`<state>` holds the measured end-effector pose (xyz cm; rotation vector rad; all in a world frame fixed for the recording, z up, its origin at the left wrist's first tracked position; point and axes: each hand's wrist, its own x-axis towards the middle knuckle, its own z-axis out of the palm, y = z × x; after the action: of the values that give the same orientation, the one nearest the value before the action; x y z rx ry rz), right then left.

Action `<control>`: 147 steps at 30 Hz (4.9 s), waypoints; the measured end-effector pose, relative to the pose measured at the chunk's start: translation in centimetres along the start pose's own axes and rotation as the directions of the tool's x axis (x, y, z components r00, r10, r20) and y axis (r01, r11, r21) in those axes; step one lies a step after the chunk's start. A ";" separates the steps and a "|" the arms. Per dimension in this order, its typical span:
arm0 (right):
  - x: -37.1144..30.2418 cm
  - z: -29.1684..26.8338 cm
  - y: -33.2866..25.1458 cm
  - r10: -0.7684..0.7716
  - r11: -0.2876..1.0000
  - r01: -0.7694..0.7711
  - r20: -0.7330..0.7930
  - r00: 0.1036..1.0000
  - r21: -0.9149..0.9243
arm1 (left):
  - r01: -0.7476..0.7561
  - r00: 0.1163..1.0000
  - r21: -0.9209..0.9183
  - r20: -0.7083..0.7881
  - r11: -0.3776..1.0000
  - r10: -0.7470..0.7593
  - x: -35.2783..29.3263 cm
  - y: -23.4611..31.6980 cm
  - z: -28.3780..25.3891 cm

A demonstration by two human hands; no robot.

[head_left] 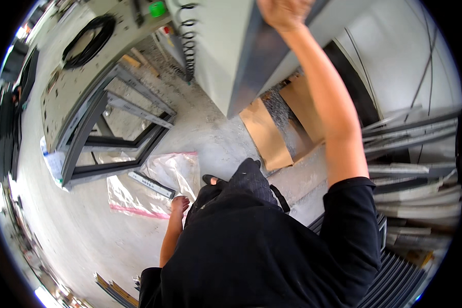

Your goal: The person sits on a stool and installs a black rubber seal into the groove of a grey window frame. They use orange-handled pliers to cut the seal to the correct length. After completing the installation, they lift the frame and place it onto a stack of similar frames.

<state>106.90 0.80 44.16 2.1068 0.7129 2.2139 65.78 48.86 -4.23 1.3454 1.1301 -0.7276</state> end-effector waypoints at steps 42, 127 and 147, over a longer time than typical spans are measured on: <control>-45.4 -62.8 -12.1 0.377 -0.819 -0.174 -0.285 -0.881 -0.546 | -0.336 0.899 0.863 0.413 0.378 -0.144 0.7 26.6 67.5; -34.6 -86.2 -47.0 -0.683 -0.186 -0.609 -0.547 -0.483 0.771 | -0.418 -0.220 -0.824 -0.317 0.383 -0.923 -59.0 -76.2 61.3; -34.7 -88.7 -52.6 -0.587 0.351 -0.418 -0.150 -0.795 0.838 | -0.300 -0.109 -0.911 -0.263 0.285 -0.958 -54.6 -88.8 52.0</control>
<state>10.33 9.09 -5.29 1.3883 1.4669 -1.4658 -23.67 -24.94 6.57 0.0550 2.8037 0.7554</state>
